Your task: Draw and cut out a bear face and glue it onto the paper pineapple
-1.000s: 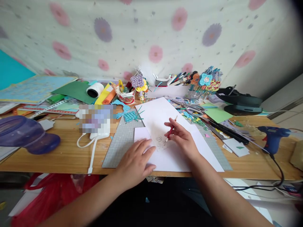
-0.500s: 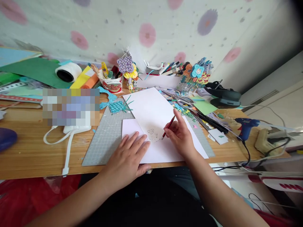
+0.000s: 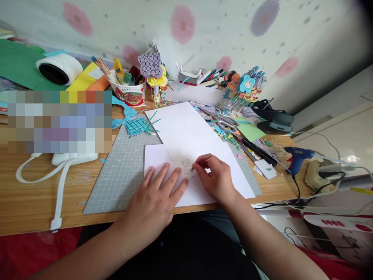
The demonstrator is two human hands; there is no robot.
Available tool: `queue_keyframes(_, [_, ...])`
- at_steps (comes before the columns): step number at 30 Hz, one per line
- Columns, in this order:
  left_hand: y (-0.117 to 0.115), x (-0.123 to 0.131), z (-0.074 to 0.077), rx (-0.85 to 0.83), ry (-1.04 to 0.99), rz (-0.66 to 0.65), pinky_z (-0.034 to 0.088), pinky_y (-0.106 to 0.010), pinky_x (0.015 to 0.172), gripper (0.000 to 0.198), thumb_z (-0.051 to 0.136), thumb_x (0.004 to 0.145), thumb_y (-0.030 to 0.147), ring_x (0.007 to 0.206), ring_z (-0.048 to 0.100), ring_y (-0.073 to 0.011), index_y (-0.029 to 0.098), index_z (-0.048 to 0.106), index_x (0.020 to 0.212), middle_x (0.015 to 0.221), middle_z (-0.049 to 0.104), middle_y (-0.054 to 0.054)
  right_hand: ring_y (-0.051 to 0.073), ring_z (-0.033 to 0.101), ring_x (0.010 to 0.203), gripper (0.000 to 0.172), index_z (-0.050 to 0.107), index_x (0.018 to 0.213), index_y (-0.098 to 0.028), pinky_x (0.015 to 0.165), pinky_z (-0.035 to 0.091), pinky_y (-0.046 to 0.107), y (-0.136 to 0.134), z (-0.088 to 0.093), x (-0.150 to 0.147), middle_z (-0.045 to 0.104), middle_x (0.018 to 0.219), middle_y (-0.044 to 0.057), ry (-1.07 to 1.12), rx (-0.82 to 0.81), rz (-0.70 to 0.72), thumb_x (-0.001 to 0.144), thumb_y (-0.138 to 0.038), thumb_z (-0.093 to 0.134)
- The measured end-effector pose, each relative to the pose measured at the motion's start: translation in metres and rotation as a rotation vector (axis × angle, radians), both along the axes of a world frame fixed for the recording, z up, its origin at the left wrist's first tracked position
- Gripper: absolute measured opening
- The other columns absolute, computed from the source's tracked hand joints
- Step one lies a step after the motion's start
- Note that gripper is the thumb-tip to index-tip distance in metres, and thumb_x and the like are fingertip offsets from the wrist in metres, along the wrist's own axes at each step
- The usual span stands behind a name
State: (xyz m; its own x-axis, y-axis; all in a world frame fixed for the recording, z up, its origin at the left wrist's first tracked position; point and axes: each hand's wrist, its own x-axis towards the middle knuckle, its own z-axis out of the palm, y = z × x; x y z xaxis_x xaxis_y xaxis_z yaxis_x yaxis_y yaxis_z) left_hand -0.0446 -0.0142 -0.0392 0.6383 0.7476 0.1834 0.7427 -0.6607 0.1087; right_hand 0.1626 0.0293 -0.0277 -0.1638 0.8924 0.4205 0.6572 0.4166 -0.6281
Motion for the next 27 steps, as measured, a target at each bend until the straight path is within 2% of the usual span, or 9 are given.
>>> queue_keyframes(2, [-0.0001,0.0013,-0.0011,0.011,0.014,0.001,0.031,-0.067,0.108,0.071,0.071,0.073,0.017,0.138,0.037,-0.0424,0.025,0.049,0.141,0.150,0.046,-0.011,0.018,0.068,0.068,0.007,0.058,0.083,-0.021,0.057,0.052,0.027,-0.0014,0.0022,-0.0018,0.071,0.079,0.005,-0.026,-0.015,0.022,0.089,-0.023,0.058])
queue_keyframes(5, [-0.0001,0.0026,-0.0020,0.024,0.022,0.007,0.030,-0.068,0.108,0.068,0.066,0.074,0.012,0.137,0.037,-0.0432,0.024,0.050,0.139,0.149,0.047,-0.012,0.017,0.067,0.064,0.005,0.058,0.084,-0.021,0.055,0.051,0.026,-0.0008,0.0029,-0.0008,0.070,0.074,0.004,-0.006,-0.053,-0.055,0.089,-0.023,0.059])
queue_keyframes(10, [0.0007,0.0040,0.0001,0.017,0.017,0.024,0.032,-0.067,0.108,0.061,0.066,0.077,0.018,0.137,0.039,-0.0420,0.027,0.053,0.136,0.148,0.049,-0.010,0.016,0.067,0.064,0.006,0.057,0.082,-0.021,0.056,0.052,0.025,-0.0013,0.0024,-0.0004,0.071,0.077,0.004,-0.018,-0.042,-0.011,0.088,-0.022,0.059])
queue_keyframes(13, [0.0010,0.0041,0.0025,-0.005,0.028,0.030,0.033,-0.067,0.108,0.060,0.067,0.078,0.021,0.137,0.040,-0.0416,0.028,0.054,0.136,0.148,0.049,-0.010,0.015,0.065,0.061,0.006,0.057,0.082,-0.021,0.053,0.051,0.024,-0.0011,0.0032,-0.0013,0.070,0.073,0.003,-0.017,-0.037,-0.043,0.087,-0.021,0.059])
queue_keyframes(17, [0.0004,0.0033,0.0039,-0.003,0.026,0.032,0.033,-0.067,0.108,0.060,0.066,0.078,0.021,0.137,0.040,-0.0412,0.028,0.054,0.136,0.147,0.050,-0.009,0.015,0.066,0.062,0.006,0.057,0.081,-0.021,0.054,0.050,0.024,0.0002,0.0039,-0.0014,0.070,0.075,0.003,-0.033,-0.040,-0.015,0.087,-0.021,0.059])
queue_keyframes(20, [0.0002,0.0035,0.0036,0.001,0.020,0.039,0.033,-0.067,0.108,0.058,0.065,0.078,0.021,0.136,0.041,-0.0412,0.028,0.055,0.135,0.147,0.050,-0.009,0.015,0.065,0.060,0.006,0.057,0.082,-0.021,0.054,0.049,0.024,0.0002,0.0041,-0.0027,0.069,0.070,0.002,-0.023,-0.045,-0.060,0.087,-0.019,0.060])
queue_keyframes(24, [0.0004,0.0041,0.0024,-0.001,0.012,0.031,0.034,-0.067,0.107,0.057,0.064,0.079,0.021,0.136,0.041,-0.0408,0.028,0.055,0.134,0.147,0.050,-0.009,0.016,0.066,0.064,0.005,0.058,0.083,-0.020,0.057,0.051,0.024,0.0009,0.0042,-0.0050,0.070,0.075,0.003,-0.029,-0.059,0.024,0.087,-0.020,0.059])
queue_keyframes(27, [0.0005,0.0038,0.0017,-0.004,0.009,0.038,0.033,-0.067,0.108,0.059,0.066,0.077,0.021,0.136,0.040,-0.0406,0.028,0.055,0.134,0.146,0.050,-0.009,0.016,0.065,0.060,0.005,0.058,0.081,-0.020,0.056,0.050,0.025,0.0037,0.0041,-0.0034,0.070,0.070,0.003,-0.032,-0.051,-0.063,0.086,-0.020,0.059])
